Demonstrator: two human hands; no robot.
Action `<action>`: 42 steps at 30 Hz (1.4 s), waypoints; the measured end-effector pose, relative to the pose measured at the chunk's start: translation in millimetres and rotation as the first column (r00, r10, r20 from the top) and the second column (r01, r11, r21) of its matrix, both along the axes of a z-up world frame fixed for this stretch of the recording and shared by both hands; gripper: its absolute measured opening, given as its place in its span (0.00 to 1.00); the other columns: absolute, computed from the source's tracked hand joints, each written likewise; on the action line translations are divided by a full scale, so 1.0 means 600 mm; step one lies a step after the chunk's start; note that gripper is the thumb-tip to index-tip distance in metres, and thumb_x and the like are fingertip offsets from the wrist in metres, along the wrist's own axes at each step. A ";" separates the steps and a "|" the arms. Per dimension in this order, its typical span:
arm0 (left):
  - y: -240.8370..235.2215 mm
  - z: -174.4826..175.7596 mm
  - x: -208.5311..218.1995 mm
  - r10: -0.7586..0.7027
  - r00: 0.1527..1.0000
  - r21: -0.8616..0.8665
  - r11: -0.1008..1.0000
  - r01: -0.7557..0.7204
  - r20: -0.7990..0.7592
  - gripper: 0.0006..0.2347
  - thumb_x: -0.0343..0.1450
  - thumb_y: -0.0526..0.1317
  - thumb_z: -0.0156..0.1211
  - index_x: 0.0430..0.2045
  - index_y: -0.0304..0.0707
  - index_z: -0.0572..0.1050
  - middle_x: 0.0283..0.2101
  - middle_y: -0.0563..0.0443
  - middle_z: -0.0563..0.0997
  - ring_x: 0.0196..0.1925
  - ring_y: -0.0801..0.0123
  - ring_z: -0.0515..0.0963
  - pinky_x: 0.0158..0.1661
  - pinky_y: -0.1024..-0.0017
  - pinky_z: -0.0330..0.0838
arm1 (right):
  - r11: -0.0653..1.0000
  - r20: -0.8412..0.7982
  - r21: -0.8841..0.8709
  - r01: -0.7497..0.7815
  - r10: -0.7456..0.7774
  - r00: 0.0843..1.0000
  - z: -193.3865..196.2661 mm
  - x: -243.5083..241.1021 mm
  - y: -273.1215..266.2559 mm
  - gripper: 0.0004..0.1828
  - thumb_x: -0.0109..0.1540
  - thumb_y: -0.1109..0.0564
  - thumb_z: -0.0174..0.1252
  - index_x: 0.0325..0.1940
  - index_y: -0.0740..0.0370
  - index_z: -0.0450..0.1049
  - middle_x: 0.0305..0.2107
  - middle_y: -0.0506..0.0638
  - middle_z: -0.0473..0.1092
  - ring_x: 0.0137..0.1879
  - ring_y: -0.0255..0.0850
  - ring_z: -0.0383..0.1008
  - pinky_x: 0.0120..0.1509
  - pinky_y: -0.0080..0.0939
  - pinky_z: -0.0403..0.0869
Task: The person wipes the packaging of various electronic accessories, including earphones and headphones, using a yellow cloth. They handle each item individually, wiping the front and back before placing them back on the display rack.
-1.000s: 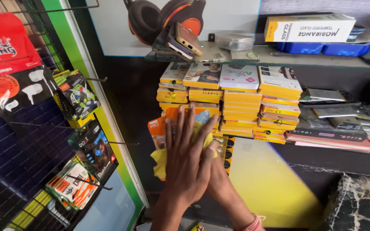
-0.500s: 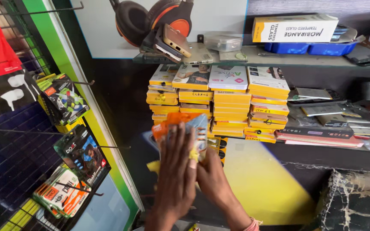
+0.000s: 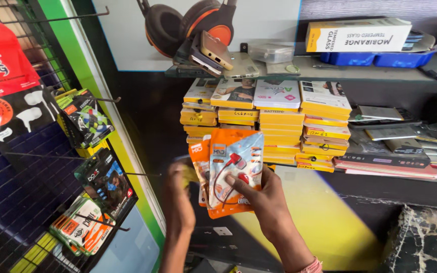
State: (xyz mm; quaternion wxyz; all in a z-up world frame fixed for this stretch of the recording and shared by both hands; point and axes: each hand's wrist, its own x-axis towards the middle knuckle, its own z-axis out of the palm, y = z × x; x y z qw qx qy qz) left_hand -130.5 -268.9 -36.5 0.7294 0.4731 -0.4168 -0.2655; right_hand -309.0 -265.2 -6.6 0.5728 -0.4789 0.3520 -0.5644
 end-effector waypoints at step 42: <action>0.031 0.033 0.007 0.144 0.986 -0.090 0.984 -0.151 -0.079 0.11 0.77 0.41 0.55 0.36 0.28 0.75 0.32 0.53 0.80 0.32 0.78 0.80 0.31 0.75 0.79 | 1.000 0.184 -0.005 -0.007 0.007 0.983 0.016 0.033 0.012 0.29 0.56 0.61 0.67 0.60 0.65 0.68 0.44 0.53 0.78 0.46 0.38 0.81 0.49 0.43 0.82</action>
